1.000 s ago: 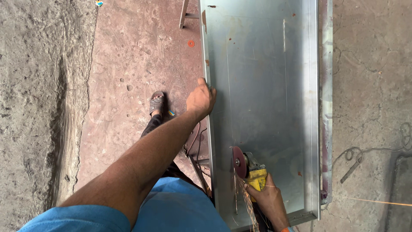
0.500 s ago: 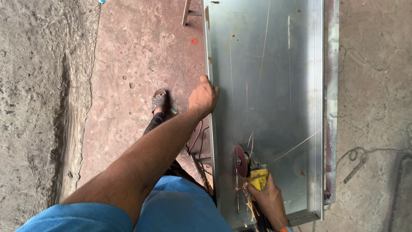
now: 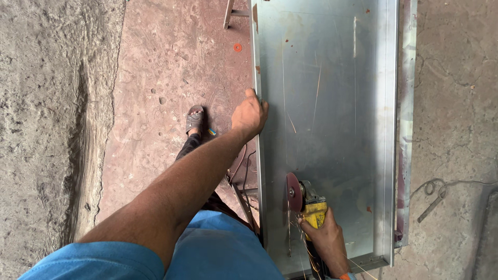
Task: The person uses an angle grinder to cut a rectangular section out of a large metal sheet while holding the sheet in place by hand.
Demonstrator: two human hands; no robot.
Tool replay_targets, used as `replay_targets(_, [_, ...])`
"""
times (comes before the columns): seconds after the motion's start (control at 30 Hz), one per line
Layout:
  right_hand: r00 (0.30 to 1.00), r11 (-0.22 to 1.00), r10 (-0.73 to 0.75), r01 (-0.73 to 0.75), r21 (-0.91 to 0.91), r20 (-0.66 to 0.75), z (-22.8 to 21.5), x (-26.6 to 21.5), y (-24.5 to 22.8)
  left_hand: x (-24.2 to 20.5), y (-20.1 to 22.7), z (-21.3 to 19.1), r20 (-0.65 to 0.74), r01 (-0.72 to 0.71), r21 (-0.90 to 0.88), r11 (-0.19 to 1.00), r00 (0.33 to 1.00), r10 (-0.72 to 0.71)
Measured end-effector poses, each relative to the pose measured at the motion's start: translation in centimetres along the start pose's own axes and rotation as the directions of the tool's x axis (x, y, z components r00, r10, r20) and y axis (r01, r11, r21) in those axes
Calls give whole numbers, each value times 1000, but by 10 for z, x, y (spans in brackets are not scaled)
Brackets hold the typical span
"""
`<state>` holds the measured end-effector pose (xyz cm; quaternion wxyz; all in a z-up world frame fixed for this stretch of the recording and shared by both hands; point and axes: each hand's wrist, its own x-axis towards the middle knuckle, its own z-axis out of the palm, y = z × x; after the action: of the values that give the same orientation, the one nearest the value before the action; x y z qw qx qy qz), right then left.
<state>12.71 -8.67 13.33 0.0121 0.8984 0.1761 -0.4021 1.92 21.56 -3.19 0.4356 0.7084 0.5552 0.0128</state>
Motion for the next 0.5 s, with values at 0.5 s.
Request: replay_targets(0.5, [997,997,-69,69,19,-23,-1,10,6,-15,18,-29,67,97,-107,990,994,-90])
